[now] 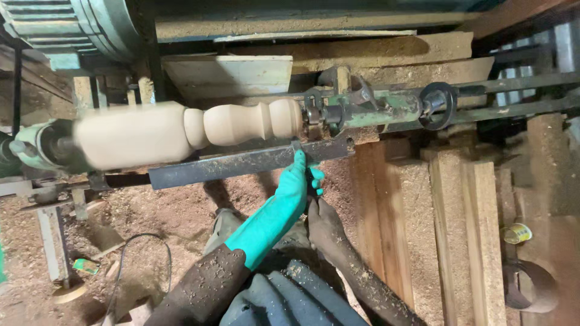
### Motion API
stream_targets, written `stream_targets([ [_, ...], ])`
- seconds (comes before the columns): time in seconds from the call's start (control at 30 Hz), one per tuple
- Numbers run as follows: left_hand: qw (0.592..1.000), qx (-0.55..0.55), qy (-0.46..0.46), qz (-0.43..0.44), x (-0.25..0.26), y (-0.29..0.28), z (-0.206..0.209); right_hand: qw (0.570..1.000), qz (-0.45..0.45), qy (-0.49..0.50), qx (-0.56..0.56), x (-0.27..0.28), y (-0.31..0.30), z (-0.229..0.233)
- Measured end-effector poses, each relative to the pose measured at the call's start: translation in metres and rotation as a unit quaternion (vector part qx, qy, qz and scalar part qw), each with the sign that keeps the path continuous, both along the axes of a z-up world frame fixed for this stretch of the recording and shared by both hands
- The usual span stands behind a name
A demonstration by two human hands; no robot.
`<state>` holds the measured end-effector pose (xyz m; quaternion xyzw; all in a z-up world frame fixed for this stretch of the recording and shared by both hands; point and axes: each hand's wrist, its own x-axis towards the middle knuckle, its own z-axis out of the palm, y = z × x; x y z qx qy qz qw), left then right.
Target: The person shapes a spinning piece of wood on a lathe using a hand chisel. They hold the tool against the rotating wood to carve a profile, moving the chisel along the length of the workpiece while sawdust accumulates.
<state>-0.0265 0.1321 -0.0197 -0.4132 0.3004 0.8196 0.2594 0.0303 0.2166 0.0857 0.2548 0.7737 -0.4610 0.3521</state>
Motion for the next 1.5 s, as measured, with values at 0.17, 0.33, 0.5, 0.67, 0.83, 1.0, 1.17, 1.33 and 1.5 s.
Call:
stream_targets([
  [0.17,0.996,-0.038,0.013,0.076,0.0,0.028,-0.008,0.996,0.015,-0.075,-0.047,-0.017,0.037,0.009],
  [0.33,0.989,-0.049,0.031,0.134,0.004,0.04,-0.011,0.994,0.047,-0.076,-0.063,-0.022,0.051,0.009],
  [0.5,0.993,-0.049,0.031,0.101,0.004,0.033,-0.014,0.997,0.042,-0.058,-0.032,-0.016,0.044,-0.001],
  [0.67,0.996,-0.043,0.024,0.072,0.002,0.026,-0.015,0.997,0.076,0.025,-0.008,-0.006,0.04,-0.026],
  [0.83,0.999,-0.035,0.021,0.032,0.003,0.01,0.0,0.998,-0.004,-0.06,0.024,0.011,0.017,-0.034],
  [1.0,0.993,-0.075,0.065,-0.065,0.004,-0.012,0.006,0.993,0.05,0.089,0.064,0.03,-0.002,-0.064],
  [1.17,0.981,-0.055,0.117,-0.144,0.007,-0.034,0.01,0.99,-0.01,0.115,0.077,0.049,-0.031,-0.082],
  [1.33,0.989,-0.063,0.071,-0.11,0.002,-0.019,0.01,0.992,0.038,0.094,0.081,0.025,-0.017,-0.051],
  [1.5,0.998,-0.041,0.046,-0.007,0.003,0.003,0.001,0.997,0.052,0.032,0.05,0.008,0.007,-0.03],
])
